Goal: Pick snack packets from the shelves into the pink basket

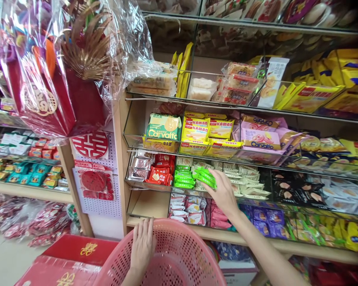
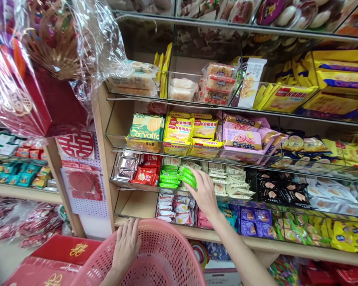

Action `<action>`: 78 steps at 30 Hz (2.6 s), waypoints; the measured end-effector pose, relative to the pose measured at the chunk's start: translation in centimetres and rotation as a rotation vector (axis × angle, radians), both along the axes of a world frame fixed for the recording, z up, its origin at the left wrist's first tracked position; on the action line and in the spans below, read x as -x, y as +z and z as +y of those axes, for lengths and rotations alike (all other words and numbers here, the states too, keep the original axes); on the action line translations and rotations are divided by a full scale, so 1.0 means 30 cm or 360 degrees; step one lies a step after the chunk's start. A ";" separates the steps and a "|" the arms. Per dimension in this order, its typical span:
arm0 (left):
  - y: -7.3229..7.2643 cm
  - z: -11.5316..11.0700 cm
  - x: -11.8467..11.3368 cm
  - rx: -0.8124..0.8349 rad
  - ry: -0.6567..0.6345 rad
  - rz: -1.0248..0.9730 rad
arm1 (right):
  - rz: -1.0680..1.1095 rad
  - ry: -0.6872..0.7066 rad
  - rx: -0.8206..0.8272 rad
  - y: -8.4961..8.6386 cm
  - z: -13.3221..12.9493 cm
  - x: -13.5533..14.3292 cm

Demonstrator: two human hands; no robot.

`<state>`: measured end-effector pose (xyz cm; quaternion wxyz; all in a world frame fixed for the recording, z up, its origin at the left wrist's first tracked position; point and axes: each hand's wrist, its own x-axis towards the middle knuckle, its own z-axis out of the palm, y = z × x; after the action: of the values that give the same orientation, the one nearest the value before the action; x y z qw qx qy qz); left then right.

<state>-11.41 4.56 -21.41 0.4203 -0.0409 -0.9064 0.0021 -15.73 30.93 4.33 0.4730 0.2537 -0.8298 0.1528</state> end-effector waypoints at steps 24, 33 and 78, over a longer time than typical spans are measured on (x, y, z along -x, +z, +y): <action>0.113 0.038 -0.122 -0.1144 -0.0863 -0.0243 | -0.2551 0.0963 0.3190 -0.702 -0.309 -0.404; 0.133 0.121 -0.161 -0.1963 -0.1287 -0.1008 | -0.2586 0.0914 0.3223 -0.727 -0.299 -0.409; 0.133 0.163 -0.151 -0.2981 -0.1056 -0.1404 | -0.2164 0.0718 0.2653 -0.745 -0.285 -0.435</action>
<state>-6.89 9.46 -17.42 -0.0984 0.0560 -0.5631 -0.8186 -2.67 22.39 -18.03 -0.0987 -0.1366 -0.4883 0.8562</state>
